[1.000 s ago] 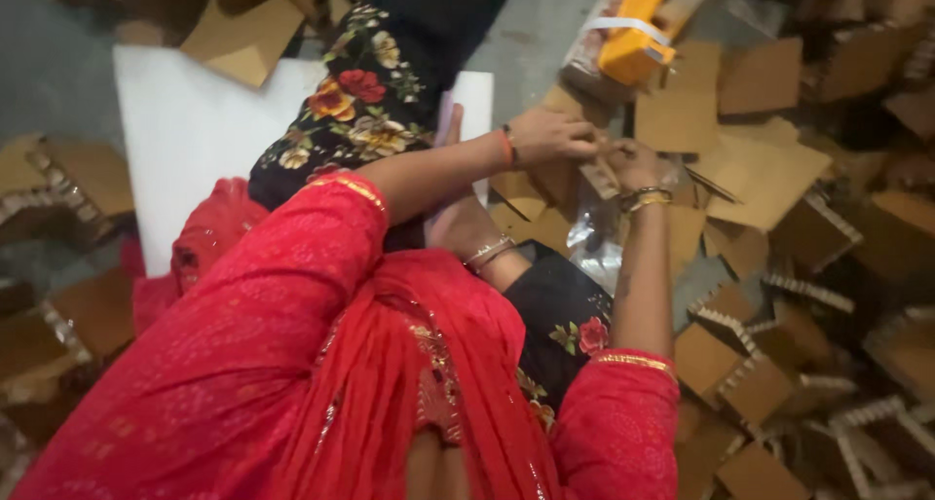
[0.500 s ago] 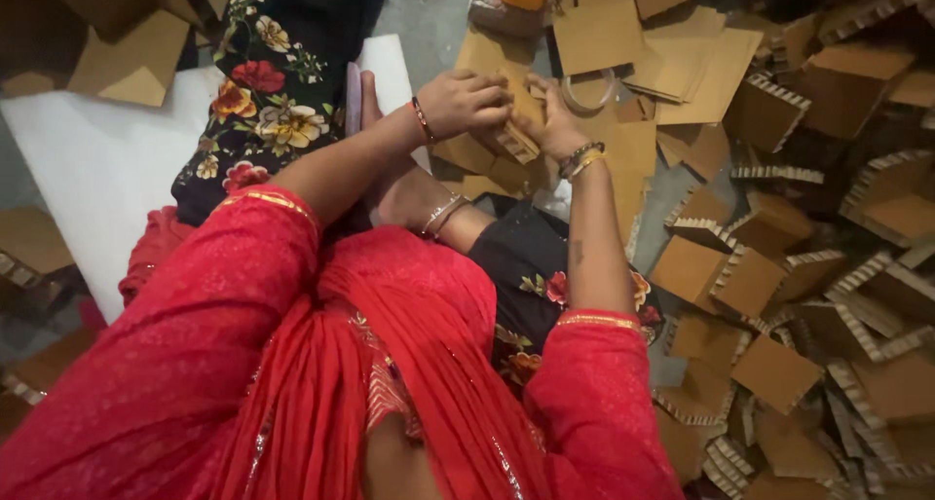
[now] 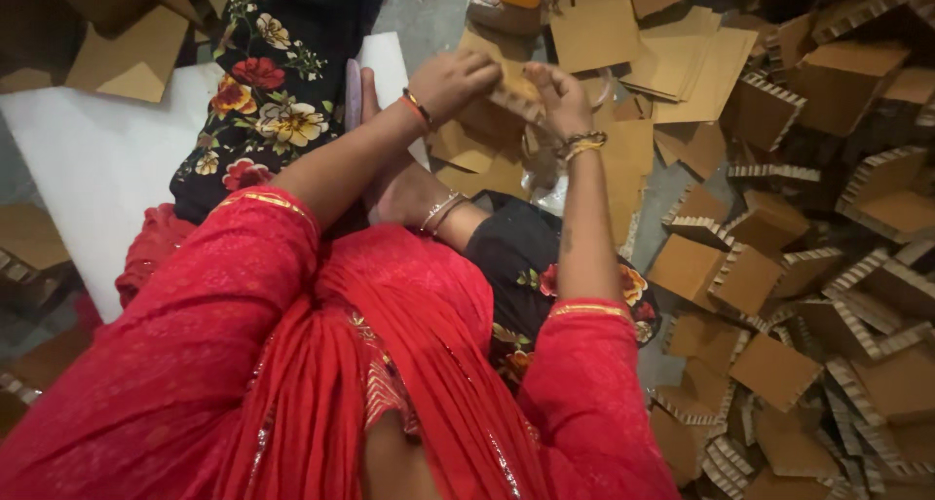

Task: The person sits on the floor surrounded by cardboard pieces and assembles small boxes. They pick up flat cardboard sheets, fold them into box shapes, and secure the edges using a yellow tape dispenser. The finished boxes are placed into a pile on the floor.

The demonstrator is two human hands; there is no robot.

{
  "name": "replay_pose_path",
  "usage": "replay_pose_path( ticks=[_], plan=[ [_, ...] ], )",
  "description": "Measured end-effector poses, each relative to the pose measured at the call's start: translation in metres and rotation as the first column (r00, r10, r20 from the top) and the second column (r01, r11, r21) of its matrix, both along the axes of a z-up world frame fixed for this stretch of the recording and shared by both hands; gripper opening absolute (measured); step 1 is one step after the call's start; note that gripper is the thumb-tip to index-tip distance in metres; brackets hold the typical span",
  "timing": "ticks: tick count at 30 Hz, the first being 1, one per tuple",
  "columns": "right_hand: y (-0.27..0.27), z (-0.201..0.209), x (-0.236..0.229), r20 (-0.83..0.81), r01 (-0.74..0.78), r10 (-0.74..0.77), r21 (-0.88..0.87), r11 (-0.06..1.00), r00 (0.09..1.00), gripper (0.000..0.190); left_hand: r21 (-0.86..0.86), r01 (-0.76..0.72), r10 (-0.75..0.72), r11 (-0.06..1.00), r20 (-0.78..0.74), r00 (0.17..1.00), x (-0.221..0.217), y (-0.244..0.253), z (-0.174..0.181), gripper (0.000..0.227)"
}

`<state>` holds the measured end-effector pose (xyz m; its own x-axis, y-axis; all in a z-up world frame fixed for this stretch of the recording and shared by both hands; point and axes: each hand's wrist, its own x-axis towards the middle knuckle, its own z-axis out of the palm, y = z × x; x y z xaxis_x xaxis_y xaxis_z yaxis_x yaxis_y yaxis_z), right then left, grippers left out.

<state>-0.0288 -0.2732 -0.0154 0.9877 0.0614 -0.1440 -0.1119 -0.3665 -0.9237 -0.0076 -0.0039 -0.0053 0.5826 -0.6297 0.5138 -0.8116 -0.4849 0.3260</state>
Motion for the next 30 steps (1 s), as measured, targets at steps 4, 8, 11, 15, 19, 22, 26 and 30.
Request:
replay_pose_path(
  ticks=[4, 8, 11, 15, 19, 22, 26, 30],
  plan=[
    [0.052, 0.080, -0.021, 0.488, 0.016, 0.446, -0.688, 0.726, 0.750, 0.036, -0.016, 0.048, -0.047, 0.999, 0.057, 0.997, 0.007, -0.002, -0.005, 0.046],
    [0.088, 0.076, -0.023, 0.443, 0.198, 0.248, -0.744, 0.638, 0.862, 0.034, -0.197, -0.023, 0.008, 0.980, -0.076, 0.997, 0.007, -0.010, -0.018, 0.049],
    [0.086, 0.069, -0.019, 0.486, 0.229, 0.284, -0.751, 0.619, 0.827, 0.042, -0.291, -0.124, 0.023, 0.949, -0.330, 0.944, 0.011, -0.010, -0.017, 0.053],
    [0.078, 0.076, -0.019, 0.566, 0.170, 0.191, -0.523, 0.835, 0.802, 0.039, -0.340, -0.163, -0.067, 0.926, -0.575, 0.815, 0.021, -0.002, 0.001, 0.052],
    [0.073, 0.055, -0.019, 0.390, 0.175, -0.116, -0.119, 0.977, 0.914, 0.044, -0.710, -0.114, -0.596, 0.695, -0.658, 0.461, 0.036, 0.012, 0.003, 0.035],
    [0.078, 0.030, -0.015, 0.484, 0.180, -0.124, -0.071, 0.981, 0.866, 0.051, -0.611, -0.175, -0.426, 0.772, -0.702, 0.571, 0.035, 0.004, 0.000, 0.028],
    [0.077, 0.011, -0.009, 0.522, 0.242, -0.120, -0.172, 0.955, 0.844, 0.062, -0.508, -0.280, -0.158, 0.815, -0.659, 0.736, 0.030, -0.019, 0.001, 0.038],
    [0.062, -0.004, -0.003, 0.475, 0.177, -0.174, 0.039, 0.983, 0.863, 0.051, -0.375, -0.397, 0.126, 0.838, -0.575, 0.809, 0.041, -0.037, -0.005, 0.048]
  ],
)
